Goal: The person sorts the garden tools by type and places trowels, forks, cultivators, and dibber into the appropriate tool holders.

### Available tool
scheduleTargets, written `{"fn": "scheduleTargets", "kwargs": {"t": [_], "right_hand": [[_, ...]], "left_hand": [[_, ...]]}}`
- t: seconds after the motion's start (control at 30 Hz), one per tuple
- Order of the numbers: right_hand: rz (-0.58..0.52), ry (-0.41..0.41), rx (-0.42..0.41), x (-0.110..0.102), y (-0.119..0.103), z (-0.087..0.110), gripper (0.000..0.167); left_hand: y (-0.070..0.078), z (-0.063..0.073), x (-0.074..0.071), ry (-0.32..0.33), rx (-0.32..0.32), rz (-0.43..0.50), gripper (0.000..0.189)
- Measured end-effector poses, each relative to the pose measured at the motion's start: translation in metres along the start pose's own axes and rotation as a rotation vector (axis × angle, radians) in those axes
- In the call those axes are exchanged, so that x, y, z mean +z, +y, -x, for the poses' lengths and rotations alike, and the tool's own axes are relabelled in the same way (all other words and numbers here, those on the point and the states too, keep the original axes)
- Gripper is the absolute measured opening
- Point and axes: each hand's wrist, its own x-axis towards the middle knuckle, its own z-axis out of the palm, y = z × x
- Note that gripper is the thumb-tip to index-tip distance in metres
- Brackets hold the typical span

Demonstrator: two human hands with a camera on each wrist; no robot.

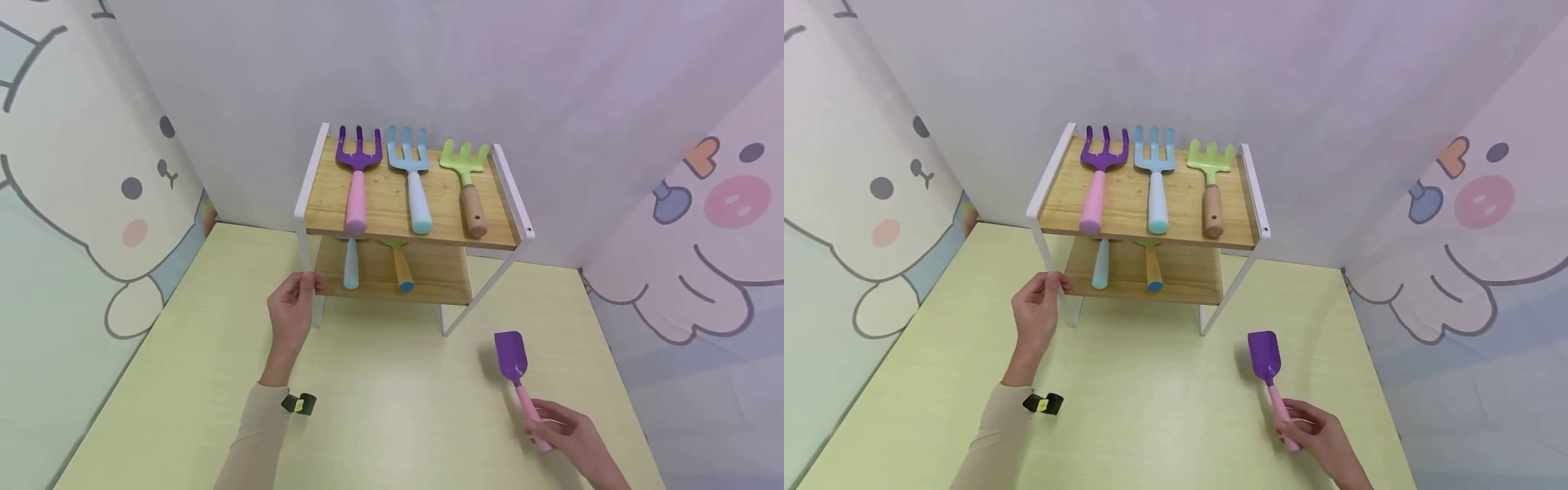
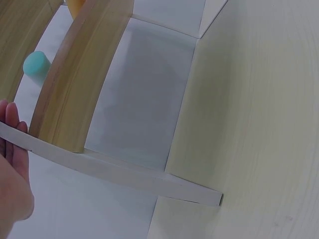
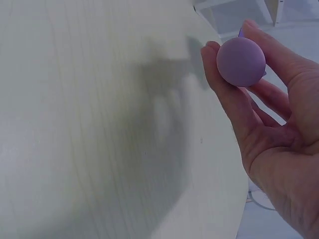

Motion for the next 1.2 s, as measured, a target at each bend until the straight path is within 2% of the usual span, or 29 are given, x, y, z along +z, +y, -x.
{"fn": "scheduleTargets", "kwargs": {"t": [0.23, 0.37, 0.5, 0.8, 1.07, 1.2], "right_hand": [[0.009, 0.047, -0.028, 0.011, -0.009, 0.003, 0.049], [0.023, 0.077, -0.087, 0.017, -0.013, 0.006, 0.046], [0.034, 0.08, -0.145, 0.02, -0.017, 0.008, 0.044], [0.088, 0.071, -0.214, 0.029, -0.033, 0.012, 0.044], [0.114, 0.096, -0.208, 0.038, -0.047, 0.014, 0.044], [0.116, 0.084, -0.272, 0.041, -0.053, 0.013, 0.045]], "left_hand": [[-0.003, 0.0, -0.001, -0.002, 0.005, -0.004, 0.024], [-0.003, 0.0, -0.001, -0.005, 0.012, -0.003, 0.024], [-0.003, 0.0, -0.002, -0.009, 0.015, 0.0, 0.024], [-0.003, -0.001, -0.001, -0.004, 0.008, -0.009, 0.024], [-0.005, 0.0, -0.001, -0.005, 0.018, 0.002, 0.023], [-0.005, 0.0, -0.001, -0.003, 0.016, 0.007, 0.023]]}}
